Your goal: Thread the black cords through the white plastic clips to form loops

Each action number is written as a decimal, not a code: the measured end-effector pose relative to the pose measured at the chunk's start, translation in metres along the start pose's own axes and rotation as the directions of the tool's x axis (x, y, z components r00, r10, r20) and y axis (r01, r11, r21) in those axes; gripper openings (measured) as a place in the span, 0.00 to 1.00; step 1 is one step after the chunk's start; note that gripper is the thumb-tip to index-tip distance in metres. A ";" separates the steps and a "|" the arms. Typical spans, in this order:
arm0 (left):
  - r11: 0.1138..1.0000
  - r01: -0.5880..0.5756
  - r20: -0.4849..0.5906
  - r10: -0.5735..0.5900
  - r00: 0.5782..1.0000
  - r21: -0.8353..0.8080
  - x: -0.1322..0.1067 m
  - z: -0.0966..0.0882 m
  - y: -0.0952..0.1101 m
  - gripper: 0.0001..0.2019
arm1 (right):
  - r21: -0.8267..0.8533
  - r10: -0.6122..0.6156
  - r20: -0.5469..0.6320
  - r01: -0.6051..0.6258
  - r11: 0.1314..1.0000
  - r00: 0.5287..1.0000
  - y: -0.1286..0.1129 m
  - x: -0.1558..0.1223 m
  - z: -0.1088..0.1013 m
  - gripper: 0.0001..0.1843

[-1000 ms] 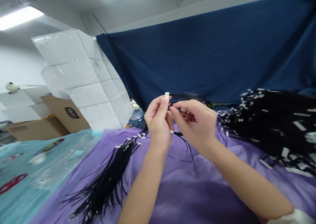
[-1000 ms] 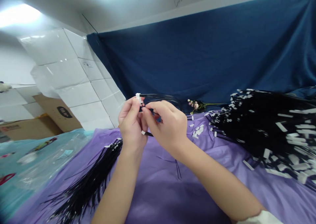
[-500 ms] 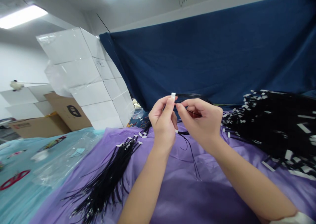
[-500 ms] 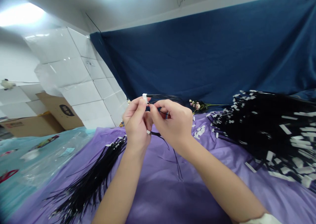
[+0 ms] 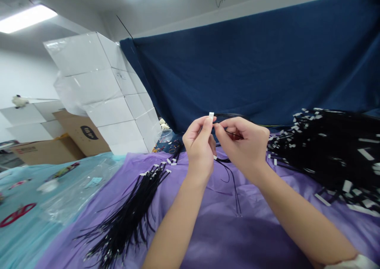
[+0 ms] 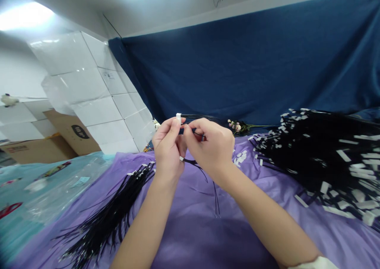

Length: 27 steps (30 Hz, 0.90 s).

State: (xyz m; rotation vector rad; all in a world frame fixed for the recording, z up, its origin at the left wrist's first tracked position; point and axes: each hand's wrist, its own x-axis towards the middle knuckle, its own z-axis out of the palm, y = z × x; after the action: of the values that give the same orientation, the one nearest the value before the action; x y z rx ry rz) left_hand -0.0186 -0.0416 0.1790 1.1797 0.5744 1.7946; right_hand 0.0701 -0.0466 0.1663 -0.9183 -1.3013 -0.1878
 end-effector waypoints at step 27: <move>0.986 0.167 0.000 -0.167 0.986 -0.006 0.017 -0.012 -0.003 0.09 | -0.317 -0.276 0.176 0.320 0.893 0.945 0.006 0.012 -0.011 0.08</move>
State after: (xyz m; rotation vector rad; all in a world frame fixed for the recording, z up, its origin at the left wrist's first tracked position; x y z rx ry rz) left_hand -0.0311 -0.0242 0.1801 1.0946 0.6483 1.6532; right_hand 0.0848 -0.0459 0.1742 -1.0302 -1.5569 -0.6221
